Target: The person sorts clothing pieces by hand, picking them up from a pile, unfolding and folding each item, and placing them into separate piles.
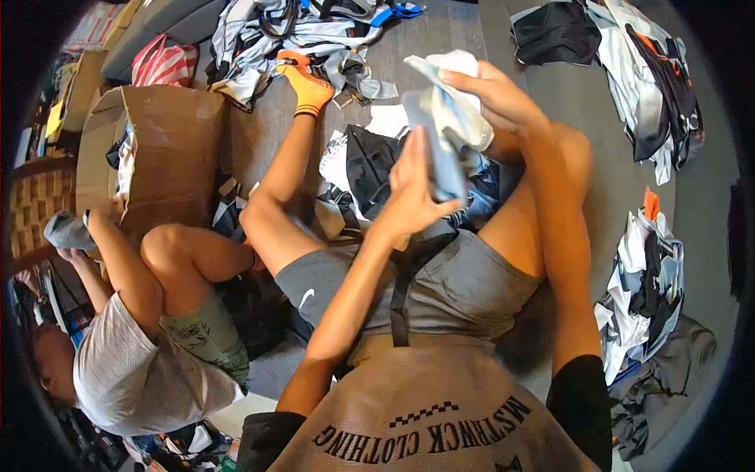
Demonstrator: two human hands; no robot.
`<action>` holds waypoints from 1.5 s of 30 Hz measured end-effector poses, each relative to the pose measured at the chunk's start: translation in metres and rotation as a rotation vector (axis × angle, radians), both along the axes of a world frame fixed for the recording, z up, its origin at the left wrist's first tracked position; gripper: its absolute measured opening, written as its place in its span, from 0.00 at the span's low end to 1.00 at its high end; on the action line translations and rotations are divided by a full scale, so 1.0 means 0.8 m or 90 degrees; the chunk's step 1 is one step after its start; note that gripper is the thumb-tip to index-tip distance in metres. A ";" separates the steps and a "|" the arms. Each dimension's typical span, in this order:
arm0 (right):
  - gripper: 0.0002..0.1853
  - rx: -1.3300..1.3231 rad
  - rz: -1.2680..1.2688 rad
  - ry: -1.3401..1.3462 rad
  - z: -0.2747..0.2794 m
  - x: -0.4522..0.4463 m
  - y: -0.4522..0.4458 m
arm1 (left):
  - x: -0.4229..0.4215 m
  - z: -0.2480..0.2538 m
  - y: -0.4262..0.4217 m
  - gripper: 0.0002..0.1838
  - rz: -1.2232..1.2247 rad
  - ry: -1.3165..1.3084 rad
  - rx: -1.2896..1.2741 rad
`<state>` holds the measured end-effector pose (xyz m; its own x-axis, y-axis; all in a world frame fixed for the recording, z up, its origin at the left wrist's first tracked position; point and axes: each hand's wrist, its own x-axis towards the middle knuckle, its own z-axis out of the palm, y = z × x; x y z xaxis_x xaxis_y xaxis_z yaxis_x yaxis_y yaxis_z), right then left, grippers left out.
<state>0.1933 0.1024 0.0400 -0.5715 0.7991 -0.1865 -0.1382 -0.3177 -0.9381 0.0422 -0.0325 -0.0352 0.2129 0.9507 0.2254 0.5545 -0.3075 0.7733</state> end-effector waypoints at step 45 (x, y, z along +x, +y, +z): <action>0.06 0.086 0.347 -0.221 -0.024 -0.007 -0.002 | -0.012 0.009 0.038 0.15 -0.024 -1.243 -0.405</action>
